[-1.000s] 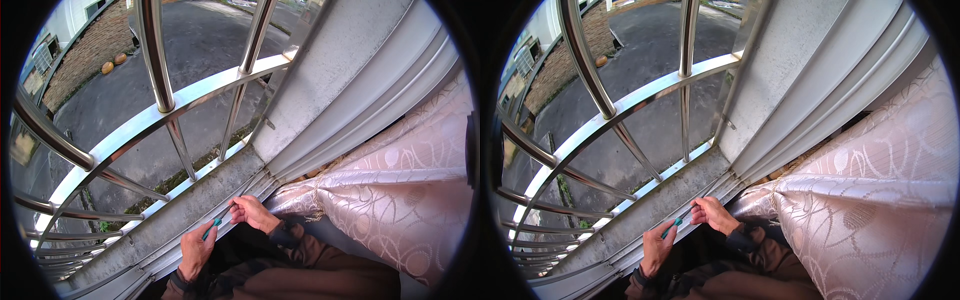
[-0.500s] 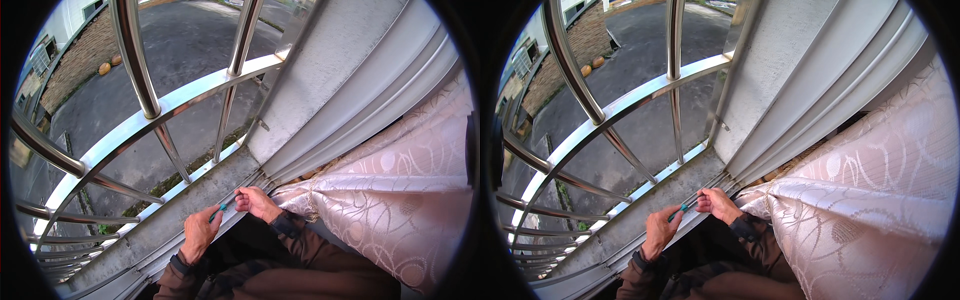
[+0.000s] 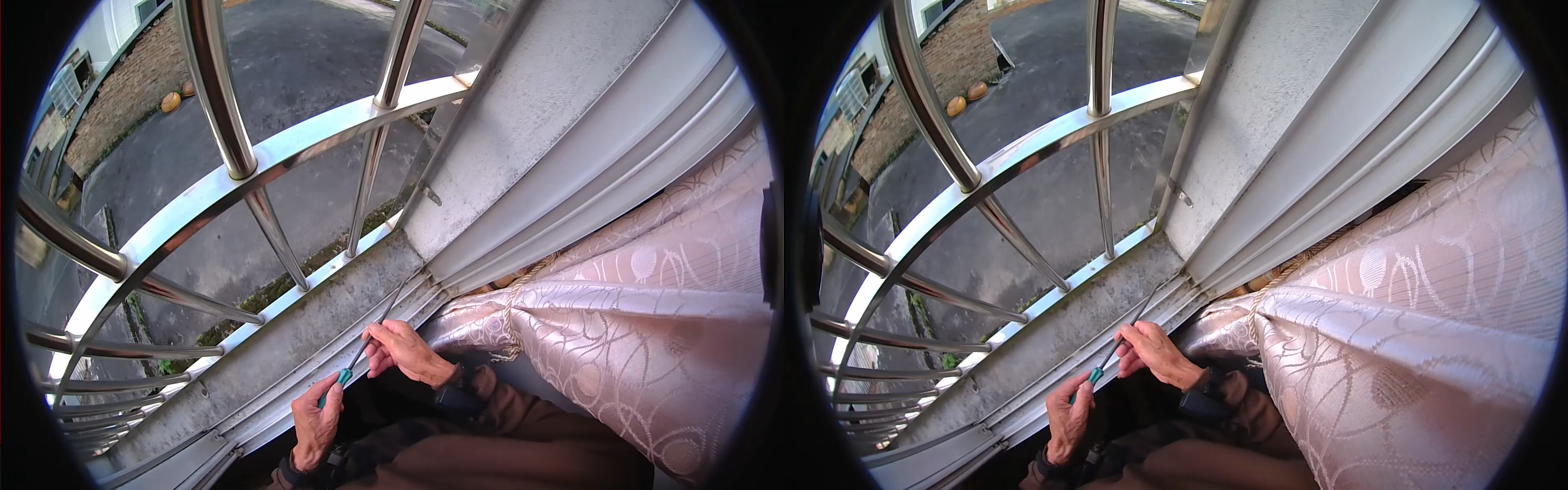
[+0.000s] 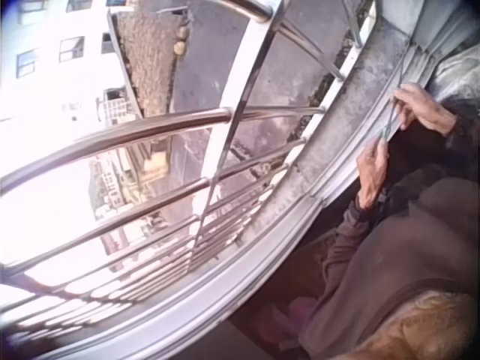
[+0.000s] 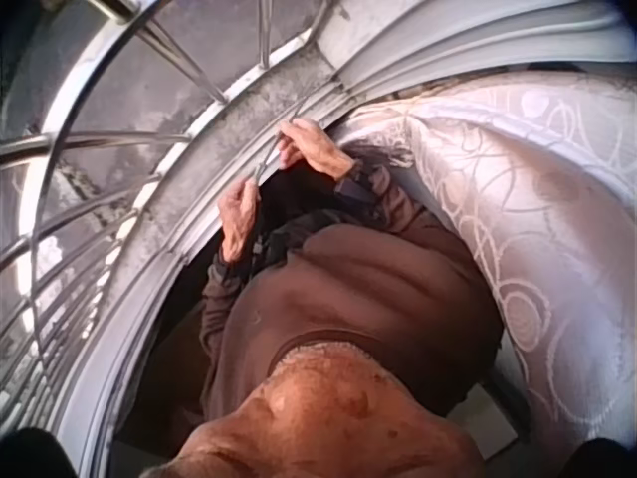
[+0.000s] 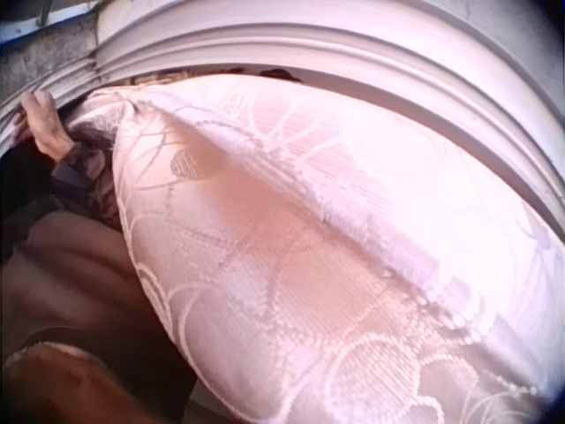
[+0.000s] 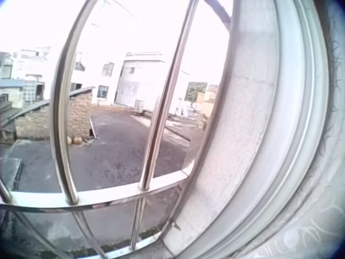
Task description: Cleaning the window track and frame using a screwdriver and a cloth.
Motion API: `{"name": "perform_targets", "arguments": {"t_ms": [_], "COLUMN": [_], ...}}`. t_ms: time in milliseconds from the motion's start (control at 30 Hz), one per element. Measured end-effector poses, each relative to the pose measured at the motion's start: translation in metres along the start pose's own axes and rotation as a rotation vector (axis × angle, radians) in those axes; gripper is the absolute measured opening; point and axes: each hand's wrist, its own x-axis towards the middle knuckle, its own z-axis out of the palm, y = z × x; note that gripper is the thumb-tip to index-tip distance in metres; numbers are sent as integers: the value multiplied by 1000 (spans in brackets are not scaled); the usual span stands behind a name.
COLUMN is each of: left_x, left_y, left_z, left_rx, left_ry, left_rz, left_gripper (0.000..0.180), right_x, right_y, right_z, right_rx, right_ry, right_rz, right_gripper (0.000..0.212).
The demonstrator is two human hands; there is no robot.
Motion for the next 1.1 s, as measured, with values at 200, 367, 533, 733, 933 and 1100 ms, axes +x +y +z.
{"name": "perform_targets", "arguments": {"t_ms": [200,367,533,733,933,1100], "left_x": [21,39,54,69,82,68], "left_y": [34,52,51,39,13,-4], "left_z": [8,10,17,28,18,11], "left_rx": [357,483,517,486,335,193], "left_ry": [20,-3,-40,-37,-82,-29], "left_rz": [277,337,366,394,310,409], "left_gripper": [24,24,23,24,26,26], "right_x": [12,28,33,43,52,26], "right_y": [12,13,4,-5,-6,-18], "right_z": [-27,-38,-48,-60,-57,-29], "right_rx": [219,303,300,271,244,115], "right_ry": [-2,7,49,85,118,111], "right_rz": [26,36,3,2,41,-77], "right_gripper": [28,26,26,26,25,28]}}
